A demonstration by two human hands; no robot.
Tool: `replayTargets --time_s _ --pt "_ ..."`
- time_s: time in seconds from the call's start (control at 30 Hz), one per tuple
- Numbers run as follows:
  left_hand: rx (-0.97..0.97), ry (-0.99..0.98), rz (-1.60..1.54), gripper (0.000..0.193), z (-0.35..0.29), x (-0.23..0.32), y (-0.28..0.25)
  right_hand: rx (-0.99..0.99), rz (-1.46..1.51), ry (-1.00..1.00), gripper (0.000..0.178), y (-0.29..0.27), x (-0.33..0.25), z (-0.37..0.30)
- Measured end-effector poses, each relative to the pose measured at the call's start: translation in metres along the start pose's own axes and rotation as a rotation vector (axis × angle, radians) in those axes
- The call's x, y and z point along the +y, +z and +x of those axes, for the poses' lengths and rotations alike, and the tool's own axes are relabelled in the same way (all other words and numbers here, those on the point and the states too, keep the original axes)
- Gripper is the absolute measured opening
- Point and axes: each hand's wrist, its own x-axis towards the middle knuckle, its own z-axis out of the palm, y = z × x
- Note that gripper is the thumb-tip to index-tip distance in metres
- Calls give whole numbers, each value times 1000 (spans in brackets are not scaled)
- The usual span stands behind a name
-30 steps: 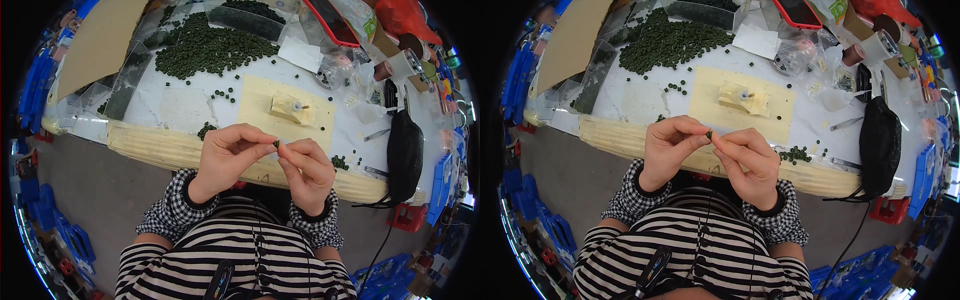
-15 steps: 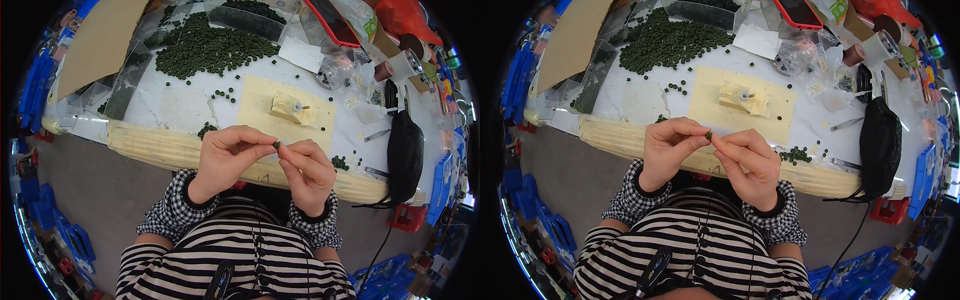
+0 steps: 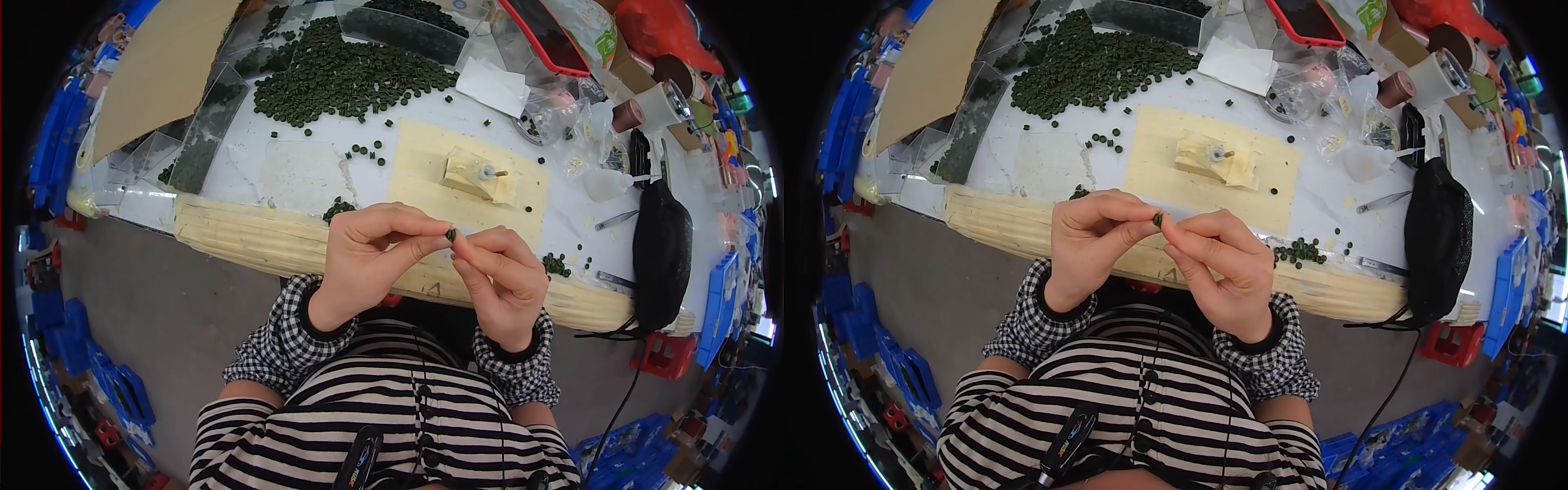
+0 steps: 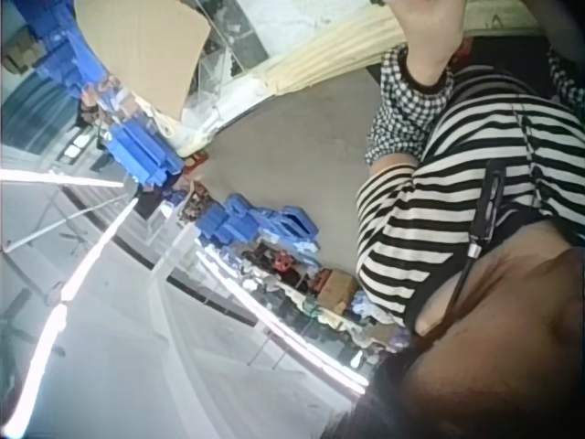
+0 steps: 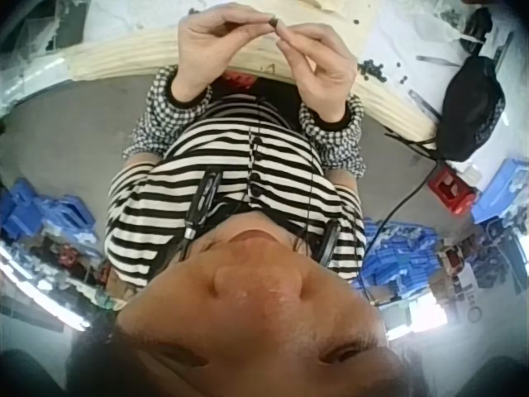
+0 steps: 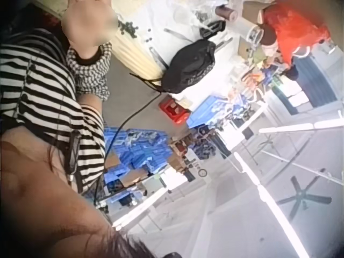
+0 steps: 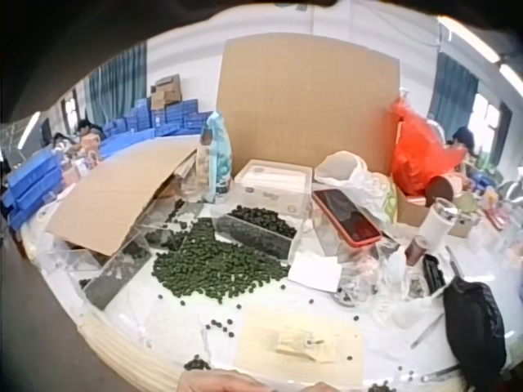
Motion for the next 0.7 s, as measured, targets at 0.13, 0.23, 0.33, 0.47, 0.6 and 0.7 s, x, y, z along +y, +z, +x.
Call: replayTargets --time_s 0.13,0.23,0.33,0.47,0.6,0.7 --pt "-9 -24 -19 16 0 1 -1 -7 -14 6 30 0 0 0" --pt "-10 -22 -21 16 1 1 -1 -1 -6 19 30 0 -1 0" --pt "-13 -22 -21 16 1 1 -2 6 -13 10 31 1 0 -1" --pt "-22 -5 9 16 1 0 -3 8 -12 13 31 1 -1 0" --pt "-17 -1 11 16 2 0 -3 7 -24 5 31 1 -1 0" --pt "-9 -15 -28 16 1 0 -1 9 -22 2 31 2 -2 0"
